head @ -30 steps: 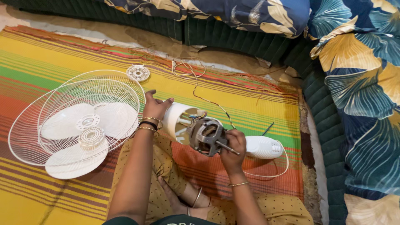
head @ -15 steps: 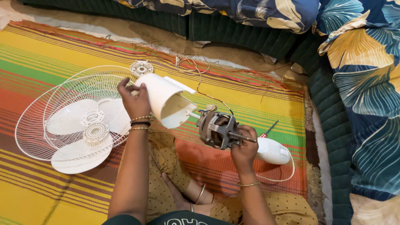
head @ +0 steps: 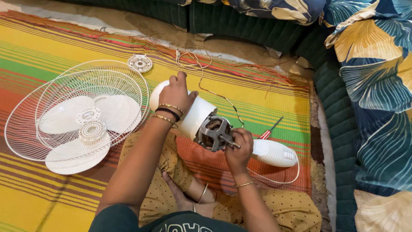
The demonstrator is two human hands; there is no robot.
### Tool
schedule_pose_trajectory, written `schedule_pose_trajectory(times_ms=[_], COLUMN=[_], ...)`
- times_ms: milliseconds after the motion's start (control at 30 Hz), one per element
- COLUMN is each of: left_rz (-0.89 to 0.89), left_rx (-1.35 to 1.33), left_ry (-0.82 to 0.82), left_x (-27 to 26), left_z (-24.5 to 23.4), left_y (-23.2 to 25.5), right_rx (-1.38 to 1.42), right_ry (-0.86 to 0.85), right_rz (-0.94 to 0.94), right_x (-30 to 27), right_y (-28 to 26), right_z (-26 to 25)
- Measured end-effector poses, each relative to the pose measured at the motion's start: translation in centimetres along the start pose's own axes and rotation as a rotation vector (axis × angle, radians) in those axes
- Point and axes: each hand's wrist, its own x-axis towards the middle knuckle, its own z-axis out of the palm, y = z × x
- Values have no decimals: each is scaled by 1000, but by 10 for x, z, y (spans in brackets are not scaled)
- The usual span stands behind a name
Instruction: The person assembles a white electric fan by hand on a mat. They attach the motor to the stand, insert the fan blades, and secure the rear cover, using a screwdriver to tighten components.
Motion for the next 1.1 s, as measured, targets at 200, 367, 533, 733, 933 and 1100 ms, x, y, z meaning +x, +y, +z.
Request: schedule_pose_trajectory(times_ms=[200, 367, 533, 733, 933, 1100], left_rz=[-11, -101, -314, -302, -569, -505], left_rx=[-98, -225, -428, -719, -489, -334], left_ry=[29, -92, -317, -475, -392, -202], left_x=[-2, 16, 16, 3, -2, -11], left_z=[23, 72, 181, 279, 262, 259], left_y=[-34, -89, -157, -191, -181, -183], right_rx=[11, -12, -101, -257, -227, -311], right_ry=[-19, -92, -229, -435, -546, -622], right_rz=[-28, 17, 79, 68, 166, 194], right_x=[-5, -5, 4, -2, -14, -16], right_y=[-3, -10, 6, 22, 15, 15], right_z=[5, 5, 5, 18, 40, 50])
